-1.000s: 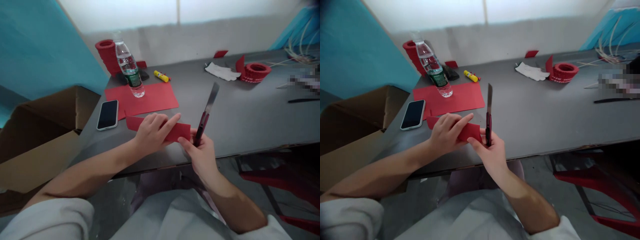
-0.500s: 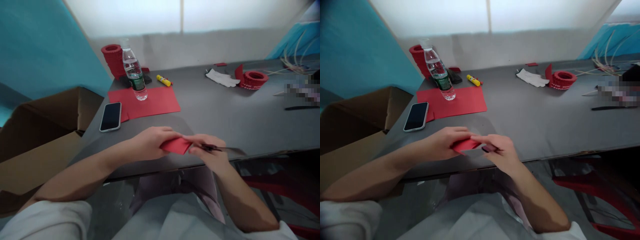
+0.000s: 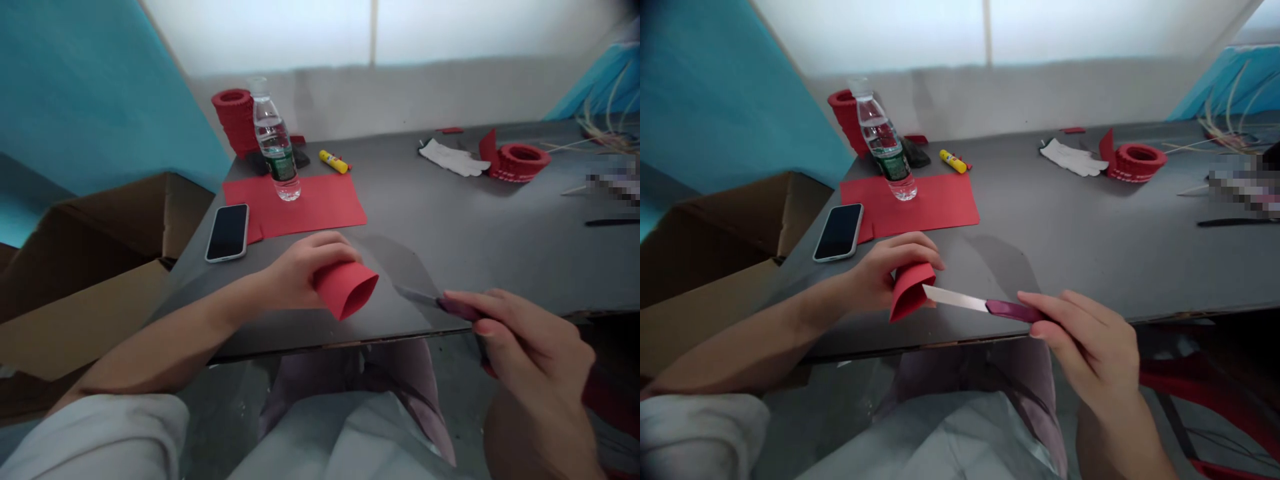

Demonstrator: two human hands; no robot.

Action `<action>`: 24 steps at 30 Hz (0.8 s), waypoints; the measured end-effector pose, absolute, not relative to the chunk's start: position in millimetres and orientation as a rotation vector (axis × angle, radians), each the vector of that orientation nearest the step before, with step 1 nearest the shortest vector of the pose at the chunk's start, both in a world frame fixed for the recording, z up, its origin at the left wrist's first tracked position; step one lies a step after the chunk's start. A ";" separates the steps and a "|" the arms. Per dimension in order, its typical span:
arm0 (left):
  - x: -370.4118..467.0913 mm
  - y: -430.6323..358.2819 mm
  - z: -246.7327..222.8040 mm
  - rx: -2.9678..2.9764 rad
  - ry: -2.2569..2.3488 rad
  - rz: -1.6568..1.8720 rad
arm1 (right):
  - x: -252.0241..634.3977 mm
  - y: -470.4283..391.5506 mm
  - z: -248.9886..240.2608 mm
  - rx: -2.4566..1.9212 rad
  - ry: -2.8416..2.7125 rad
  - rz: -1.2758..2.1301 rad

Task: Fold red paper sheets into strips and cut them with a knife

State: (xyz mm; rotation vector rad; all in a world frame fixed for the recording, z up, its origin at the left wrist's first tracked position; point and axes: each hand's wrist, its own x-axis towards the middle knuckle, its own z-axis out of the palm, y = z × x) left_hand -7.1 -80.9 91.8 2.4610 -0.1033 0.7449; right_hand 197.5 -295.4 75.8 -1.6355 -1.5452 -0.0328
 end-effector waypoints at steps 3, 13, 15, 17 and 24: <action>-7.7 -79.7 91.2 2.467 -0.117 0.769 | 198.2 -296.0 77.3 -1.635 -1.625 -0.073; -7.7 -78.5 88.9 2.382 -0.077 0.703 | 196.9 -302.9 90.1 -1.732 -1.675 -0.292; -8.0 -78.4 88.7 2.359 -0.072 0.691 | 193.9 -302.6 94.1 -1.778 -1.641 -0.308; -8.2 -78.2 88.2 2.351 -0.072 0.685 | 190.7 -302.0 99.0 -1.863 -1.592 -0.300; -9.3 -76.5 88.0 2.345 -0.099 0.683 | 187.6 -300.2 107.3 -1.902 -1.536 -0.308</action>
